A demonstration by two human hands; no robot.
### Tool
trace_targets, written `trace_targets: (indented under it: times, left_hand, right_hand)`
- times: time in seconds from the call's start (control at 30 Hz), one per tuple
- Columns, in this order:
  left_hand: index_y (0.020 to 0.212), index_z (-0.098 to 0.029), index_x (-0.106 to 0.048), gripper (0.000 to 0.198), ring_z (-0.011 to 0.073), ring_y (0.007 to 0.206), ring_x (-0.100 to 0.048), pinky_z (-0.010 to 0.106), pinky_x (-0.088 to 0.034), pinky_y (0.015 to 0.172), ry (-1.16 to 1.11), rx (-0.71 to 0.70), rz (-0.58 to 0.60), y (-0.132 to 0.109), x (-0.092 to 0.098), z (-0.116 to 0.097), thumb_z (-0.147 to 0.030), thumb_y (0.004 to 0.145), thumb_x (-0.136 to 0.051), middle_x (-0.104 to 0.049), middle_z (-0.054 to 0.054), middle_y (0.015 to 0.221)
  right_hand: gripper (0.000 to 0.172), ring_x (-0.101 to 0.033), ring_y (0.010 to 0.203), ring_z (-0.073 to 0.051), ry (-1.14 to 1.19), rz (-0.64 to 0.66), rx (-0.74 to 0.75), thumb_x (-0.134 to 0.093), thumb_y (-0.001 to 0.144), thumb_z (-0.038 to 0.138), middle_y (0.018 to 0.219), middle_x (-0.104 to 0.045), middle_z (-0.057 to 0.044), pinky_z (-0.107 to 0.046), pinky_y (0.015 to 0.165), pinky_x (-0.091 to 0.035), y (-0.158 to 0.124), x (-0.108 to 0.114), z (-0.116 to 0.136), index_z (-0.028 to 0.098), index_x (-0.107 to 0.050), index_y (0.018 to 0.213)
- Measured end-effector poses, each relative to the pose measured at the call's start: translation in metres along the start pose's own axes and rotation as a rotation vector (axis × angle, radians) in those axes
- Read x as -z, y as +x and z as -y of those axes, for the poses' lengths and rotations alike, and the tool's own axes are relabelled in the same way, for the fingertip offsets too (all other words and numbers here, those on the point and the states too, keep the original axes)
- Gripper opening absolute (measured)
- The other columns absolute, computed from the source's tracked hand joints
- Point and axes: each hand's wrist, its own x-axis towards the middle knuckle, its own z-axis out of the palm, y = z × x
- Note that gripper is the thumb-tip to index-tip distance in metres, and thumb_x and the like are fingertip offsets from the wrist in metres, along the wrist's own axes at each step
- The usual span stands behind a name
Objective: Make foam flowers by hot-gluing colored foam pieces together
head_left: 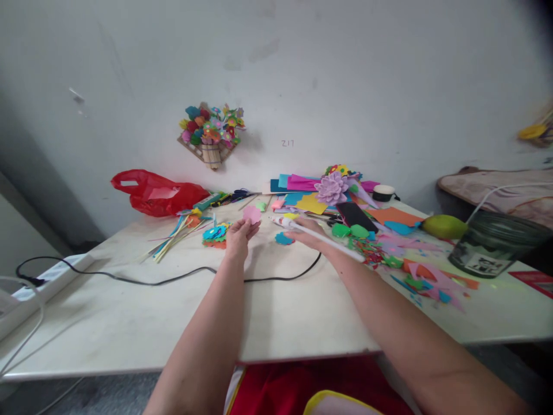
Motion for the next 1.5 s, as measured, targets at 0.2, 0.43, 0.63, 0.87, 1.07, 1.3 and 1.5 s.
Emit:
trace_targets:
  times: [0.2,0.43,0.63,0.87,1.07,1.3,1.5]
  left_hand:
    - [0.077,-0.014,-0.055,0.026,0.0183,0.079,-0.066,0.030,-0.050,0.076,0.011,-0.029,-0.007,0.001,0.000,0.000,-0.027,0.061,-0.071,-0.065,0.003,0.075]
    - [0.074,-0.013,-0.055,0.029,0.0193,0.076,-0.067,0.028,-0.050,0.072,-0.018,-0.009,0.047,-0.005,-0.006,-0.002,-0.028,0.057,-0.074,-0.065,0.002,0.071]
    - [0.074,-0.014,-0.055,0.030,0.0198,0.076,-0.067,0.029,-0.051,0.072,-0.007,0.010,0.067,-0.008,-0.008,-0.002,-0.028,0.057,-0.074,-0.065,0.002,0.068]
    - [0.074,-0.014,-0.055,0.030,0.0199,0.076,-0.067,0.029,-0.051,0.073,0.044,0.038,0.099,-0.010,-0.009,-0.002,-0.030,0.058,-0.074,-0.067,0.004,0.070]
    - [0.072,-0.014,-0.054,0.031,0.0212,0.076,-0.067,0.032,-0.051,0.076,0.064,0.063,0.135,-0.011,-0.010,-0.003,-0.030,0.056,-0.075,-0.066,0.003,0.068]
    - [0.072,-0.014,-0.056,0.028,0.0212,0.077,-0.066,0.033,-0.052,0.075,0.087,0.086,0.185,-0.011,-0.010,-0.001,-0.030,0.058,-0.074,-0.066,0.004,0.069]
    - [0.073,-0.014,-0.056,0.028,0.0213,0.076,-0.067,0.034,-0.052,0.076,0.090,0.095,0.197,-0.012,-0.010,-0.001,-0.030,0.058,-0.074,-0.065,0.004,0.070]
  right_hand:
    - [0.028,-0.058,0.087,-0.019,-0.256,0.202,0.079,-0.054,0.076,0.035,0.095,-0.065,-0.002,-0.024,0.070,-0.040,-0.001,-0.015,0.000,0.026,-0.063,0.101]
    - [0.033,-0.057,0.089,-0.019,-0.432,0.251,0.186,-0.049,0.081,0.038,0.099,-0.061,-0.008,-0.026,0.073,-0.039,-0.008,-0.034,0.008,0.021,-0.059,0.107]
    - [0.038,-0.056,0.090,-0.019,-0.403,0.245,0.234,-0.051,0.080,0.039,0.100,-0.061,-0.009,-0.026,0.075,-0.040,-0.008,-0.035,0.011,0.020,-0.059,0.112]
    - [0.030,-0.058,0.088,-0.018,-0.394,0.020,0.019,-0.043,0.085,0.033,0.095,-0.066,-0.007,-0.025,0.073,-0.039,0.005,0.002,-0.012,0.020,-0.068,0.094]
    - [0.020,-0.052,0.098,-0.022,-0.538,0.085,0.021,-0.055,0.078,0.032,0.094,-0.066,-0.008,-0.030,0.083,-0.036,0.007,0.009,-0.030,0.023,-0.072,0.084]
    - [0.017,-0.041,0.110,-0.027,-0.610,0.083,0.110,-0.060,0.074,0.033,0.113,-0.058,-0.009,-0.039,0.092,-0.027,0.003,0.001,-0.033,0.023,-0.072,0.082]
    - [0.014,-0.040,0.112,-0.026,-0.607,0.053,0.147,-0.060,0.073,0.029,0.117,-0.057,-0.007,-0.039,0.094,-0.026,0.004,-0.005,-0.039,0.022,-0.071,0.078]
